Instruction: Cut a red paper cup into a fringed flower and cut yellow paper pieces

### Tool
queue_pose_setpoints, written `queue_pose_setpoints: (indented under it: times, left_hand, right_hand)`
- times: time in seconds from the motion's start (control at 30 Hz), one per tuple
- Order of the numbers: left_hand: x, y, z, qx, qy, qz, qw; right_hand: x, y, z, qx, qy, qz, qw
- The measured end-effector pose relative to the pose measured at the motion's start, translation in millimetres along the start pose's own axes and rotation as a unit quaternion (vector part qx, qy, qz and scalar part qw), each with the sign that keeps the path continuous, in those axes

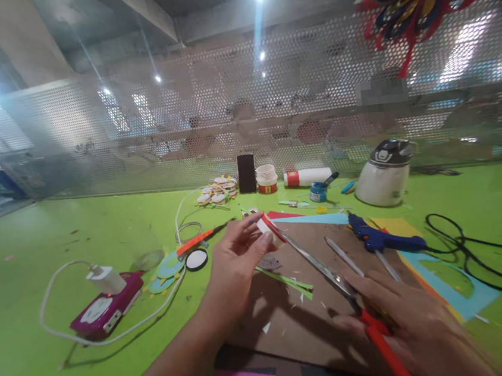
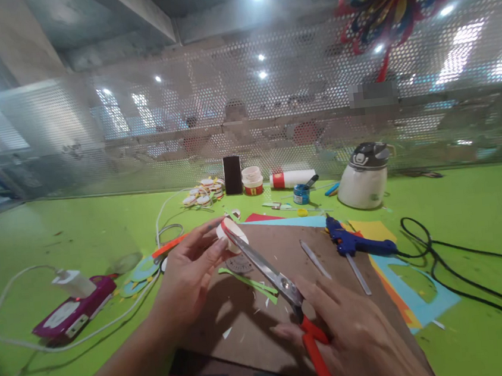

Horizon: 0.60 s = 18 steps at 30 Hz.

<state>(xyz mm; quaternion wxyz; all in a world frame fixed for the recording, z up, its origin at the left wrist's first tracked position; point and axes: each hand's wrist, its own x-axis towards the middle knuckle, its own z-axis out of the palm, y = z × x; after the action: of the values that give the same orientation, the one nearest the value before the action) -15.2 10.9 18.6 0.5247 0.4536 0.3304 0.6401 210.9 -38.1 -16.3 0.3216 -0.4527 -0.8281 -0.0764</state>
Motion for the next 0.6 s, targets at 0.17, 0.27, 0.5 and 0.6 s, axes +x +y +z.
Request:
queue_pose_setpoints:
  times: [0.17,0.27,0.5,0.6]
  left_hand:
    - [-1.9,-0.2,1.2,-0.015,0.000,-0.002,1.000]
    - [-1.0,-0.7,1.9,-0.030,0.002,-0.002,1.000]
    - [3.2,-0.1,0.6,-0.055,0.017,-0.013,0.998]
    - [2.6,-0.6,0.4,-0.055,0.014,-0.016,0.998]
  right_hand:
    - [1.6,-4.6,-1.6,0.027,0.003,0.004,1.000]
    - [2.0,-6.3,-2.7,0.038,-0.006,0.010,0.999]
    - [1.9,-3.8,-1.7,0.029,0.003,0.004,1.000]
    - [1.4,-2.9,0.3,0.028,0.004,0.008,1.000]
